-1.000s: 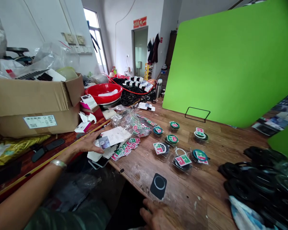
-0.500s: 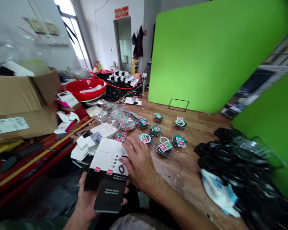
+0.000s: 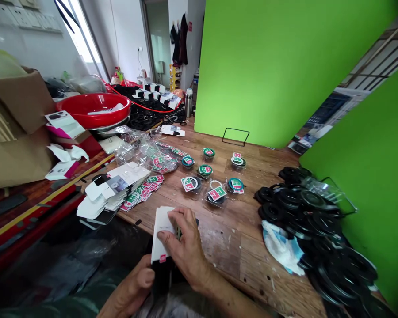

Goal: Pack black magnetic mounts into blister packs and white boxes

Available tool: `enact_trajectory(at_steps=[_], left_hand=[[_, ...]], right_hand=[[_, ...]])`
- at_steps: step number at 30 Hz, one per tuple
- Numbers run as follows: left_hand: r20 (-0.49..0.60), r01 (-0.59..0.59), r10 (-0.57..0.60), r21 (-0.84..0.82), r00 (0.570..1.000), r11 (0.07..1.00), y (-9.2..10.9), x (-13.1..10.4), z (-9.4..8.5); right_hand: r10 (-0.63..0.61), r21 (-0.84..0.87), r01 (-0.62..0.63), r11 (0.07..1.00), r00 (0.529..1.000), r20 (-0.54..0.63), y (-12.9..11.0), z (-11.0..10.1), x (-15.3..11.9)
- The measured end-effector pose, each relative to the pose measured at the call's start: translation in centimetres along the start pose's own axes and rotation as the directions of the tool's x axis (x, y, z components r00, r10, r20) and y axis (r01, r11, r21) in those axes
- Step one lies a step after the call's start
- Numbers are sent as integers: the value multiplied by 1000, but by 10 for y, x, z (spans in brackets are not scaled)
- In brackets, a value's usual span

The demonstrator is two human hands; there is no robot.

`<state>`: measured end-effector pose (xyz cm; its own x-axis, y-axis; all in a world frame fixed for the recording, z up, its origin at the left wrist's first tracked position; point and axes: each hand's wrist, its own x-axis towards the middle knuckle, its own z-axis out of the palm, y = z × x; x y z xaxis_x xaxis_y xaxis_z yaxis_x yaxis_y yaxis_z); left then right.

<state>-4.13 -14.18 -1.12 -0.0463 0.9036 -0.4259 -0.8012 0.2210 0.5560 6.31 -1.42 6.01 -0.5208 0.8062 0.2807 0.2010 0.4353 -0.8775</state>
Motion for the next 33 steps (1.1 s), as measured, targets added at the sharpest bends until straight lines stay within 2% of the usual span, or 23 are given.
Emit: enact_trajectory(at_steps=[3, 4, 6, 9, 12, 14, 15, 16, 18, 21, 23, 24, 25, 26, 27, 28, 29, 30, 31, 33], left_hand=[[63, 41, -41, -5, 997, 999, 0, -3, 2], [95, 71, -66, -46, 993, 996, 0, -3, 5], [116, 101, -88, -116, 989, 988, 1, -2, 12], [39, 72, -68, -131, 997, 989, 4, 2, 22], [-59, 86, -93, -113, 994, 990, 14, 9, 30], [-212, 48, -50, -18, 976, 999, 28, 18, 30], [-317, 1, 27, 88, 948, 996, 37, 23, 29], [-413, -43, 130, 214, 902, 976, 48, 28, 27], [-506, -102, 336, 436, 794, 894, 71, 38, 22], [-519, -99, 466, 585, 717, 805, 99, 43, 20], [-482, -77, 632, 756, 607, 650, 105, 39, 27], [-415, -72, 719, 839, 557, 540, 103, 36, 32], [-324, -86, 765, 894, 557, 441, 99, 32, 38], [-228, -132, 742, 911, 630, 391, 93, 29, 44], [-130, -200, 632, 884, 764, 422, 85, 26, 49], [-10, -253, 446, 811, 895, 528, 78, 25, 53], [132, -258, 239, 722, 962, 642, 71, 24, 56], [262, -230, 69, 654, 963, 721, 65, 23, 57], [350, -204, -37, 623, 936, 755, 61, 22, 58], [398, -229, -62, 642, 915, 732, 56, 20, 58]], right_hand=[[165, 188, -178, 966, 983, 79, -2, -4, 2], [174, 206, -194, 959, 979, 107, -3, -5, 3], [121, 189, -145, 971, 984, 130, -5, -8, 1], [61, 168, -89, 982, 984, 164, -7, -14, -5], [100, 230, -167, 959, 955, 278, -5, -27, -9], [124, 221, -190, 957, 952, 281, 0, -42, -7], [129, 199, -184, 963, 958, 257, 4, -50, -6], [132, 168, -172, 971, 966, 223, 7, -58, -4], [120, 91, -135, 987, 982, 148, 15, -71, -2], [78, -8, -78, 997, 996, 39, 23, -81, 0], [44, -8, -44, 999, 999, -3, 23, -81, -1], [25, 7, -25, 1000, 1000, 4, 21, -79, -2], [6, 26, -7, 1000, 999, 36, 18, -77, -3], [-19, 50, 14, 999, 995, 93, 14, -75, -5], [-53, 76, 41, 996, 985, 167, 9, -73, -6], [-96, 102, 73, 992, 965, 243, 3, -71, -7], [-146, 127, 111, 986, 940, 310, -3, -71, -8], [-198, 151, 152, 977, 913, 358, -9, -71, -10], [-246, 165, 195, 967, 886, 393, -14, -72, -11], [-304, 136, 272, 953, 848, 435, -22, -75, -14]])
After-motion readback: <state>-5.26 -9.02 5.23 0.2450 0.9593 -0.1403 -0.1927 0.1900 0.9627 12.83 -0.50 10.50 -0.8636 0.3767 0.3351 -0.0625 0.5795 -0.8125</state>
